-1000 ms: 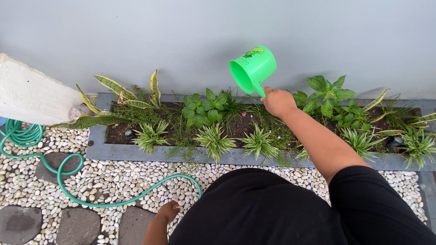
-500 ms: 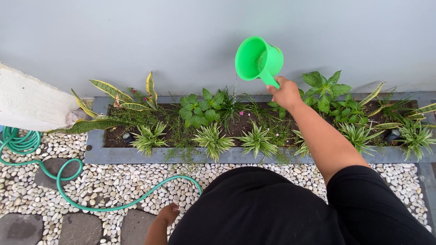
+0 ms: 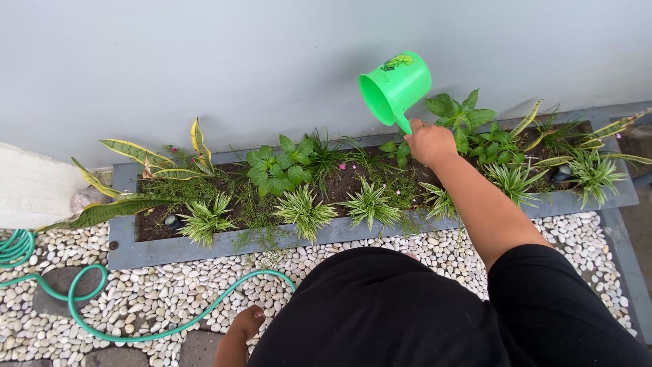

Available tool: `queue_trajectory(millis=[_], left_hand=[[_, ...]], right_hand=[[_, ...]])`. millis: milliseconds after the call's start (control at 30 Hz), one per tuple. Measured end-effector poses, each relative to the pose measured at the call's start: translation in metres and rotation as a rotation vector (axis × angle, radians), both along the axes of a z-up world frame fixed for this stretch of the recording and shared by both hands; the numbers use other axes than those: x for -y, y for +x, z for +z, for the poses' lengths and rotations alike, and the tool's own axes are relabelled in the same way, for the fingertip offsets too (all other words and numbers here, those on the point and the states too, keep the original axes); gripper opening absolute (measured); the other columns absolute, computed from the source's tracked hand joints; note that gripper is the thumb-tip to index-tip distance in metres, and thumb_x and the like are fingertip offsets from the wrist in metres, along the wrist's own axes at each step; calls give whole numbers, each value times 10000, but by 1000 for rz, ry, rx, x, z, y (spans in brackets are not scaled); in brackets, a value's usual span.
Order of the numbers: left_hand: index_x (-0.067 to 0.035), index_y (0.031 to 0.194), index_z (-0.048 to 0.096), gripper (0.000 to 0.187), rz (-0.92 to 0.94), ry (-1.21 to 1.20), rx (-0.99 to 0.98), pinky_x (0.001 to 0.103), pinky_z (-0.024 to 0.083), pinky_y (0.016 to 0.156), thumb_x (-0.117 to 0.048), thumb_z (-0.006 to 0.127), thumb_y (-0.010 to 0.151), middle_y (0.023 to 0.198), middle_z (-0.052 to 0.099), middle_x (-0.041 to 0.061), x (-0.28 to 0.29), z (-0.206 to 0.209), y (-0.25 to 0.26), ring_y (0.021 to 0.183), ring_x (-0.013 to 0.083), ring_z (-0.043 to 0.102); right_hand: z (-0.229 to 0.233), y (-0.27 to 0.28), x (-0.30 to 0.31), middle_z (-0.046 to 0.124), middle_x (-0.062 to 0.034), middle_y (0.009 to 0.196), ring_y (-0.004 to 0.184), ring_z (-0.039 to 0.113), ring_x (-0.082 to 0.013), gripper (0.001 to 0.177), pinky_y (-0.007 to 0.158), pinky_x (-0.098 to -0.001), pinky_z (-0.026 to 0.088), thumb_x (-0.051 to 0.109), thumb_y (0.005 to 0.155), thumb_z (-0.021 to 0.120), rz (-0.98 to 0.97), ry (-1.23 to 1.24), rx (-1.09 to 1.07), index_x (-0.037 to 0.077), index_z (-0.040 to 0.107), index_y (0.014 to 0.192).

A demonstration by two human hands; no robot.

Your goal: Watering various plants in a long outdoor planter using a plastic dipper and a bucket of water.

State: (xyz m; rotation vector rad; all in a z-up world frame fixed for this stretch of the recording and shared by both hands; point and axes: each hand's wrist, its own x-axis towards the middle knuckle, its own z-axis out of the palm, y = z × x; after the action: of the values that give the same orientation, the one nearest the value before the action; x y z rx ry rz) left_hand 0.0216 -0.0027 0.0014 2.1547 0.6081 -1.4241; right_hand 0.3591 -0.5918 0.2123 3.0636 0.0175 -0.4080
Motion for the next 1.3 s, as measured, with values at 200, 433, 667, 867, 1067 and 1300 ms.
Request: queue_trajectory(millis=[200,433,667,867,1067,1300], left_hand=[[-250,1343,679,391,-83,10,13,388,506,1084,-353,591,976,1438,658,25,4,1,19,1293,259,644],[-228,1354,647,408,-167,3,8,405,539,1015,-388,572,986,1421,658,43,3,-3,39,1227,276,680],[-260,1349,644,404,-280,22,-11,393,518,1027,-411,584,979,1394,664,25,-9,-10,58,1235,266,664],[-233,1365,645,432,-384,11,19,410,507,1047,-392,581,968,1415,659,23,-11,-9,98,1262,270,654],[-249,1323,658,401,-401,7,100,416,506,1007,-396,586,956,1349,696,65,2,-7,126,1212,300,663],[-254,1333,644,408,-485,5,34,383,510,1027,-431,616,966,1358,690,19,34,-7,116,1221,254,672]], right_hand=[[5,-11,14,692,-200,764,635,646,-414,534,475,-514,495,377,1081,517,-138,157,-9,41,451,1491],[43,-54,17,765,-142,859,892,717,-319,628,786,-490,542,368,1056,579,-500,633,-67,75,414,1586],[12,-106,44,729,-194,898,759,682,-360,622,620,-495,485,438,1019,570,-296,431,-179,120,457,1542],[-21,-142,51,701,-140,830,650,651,-366,537,503,-498,471,454,1043,497,-11,153,-181,132,449,1470],[-30,-159,58,714,-130,871,639,660,-351,470,505,-487,498,472,1062,457,50,72,-215,138,454,1394],[33,-164,62,758,-135,934,817,701,-252,620,656,-399,530,384,1016,609,-648,687,-227,141,458,1567]])
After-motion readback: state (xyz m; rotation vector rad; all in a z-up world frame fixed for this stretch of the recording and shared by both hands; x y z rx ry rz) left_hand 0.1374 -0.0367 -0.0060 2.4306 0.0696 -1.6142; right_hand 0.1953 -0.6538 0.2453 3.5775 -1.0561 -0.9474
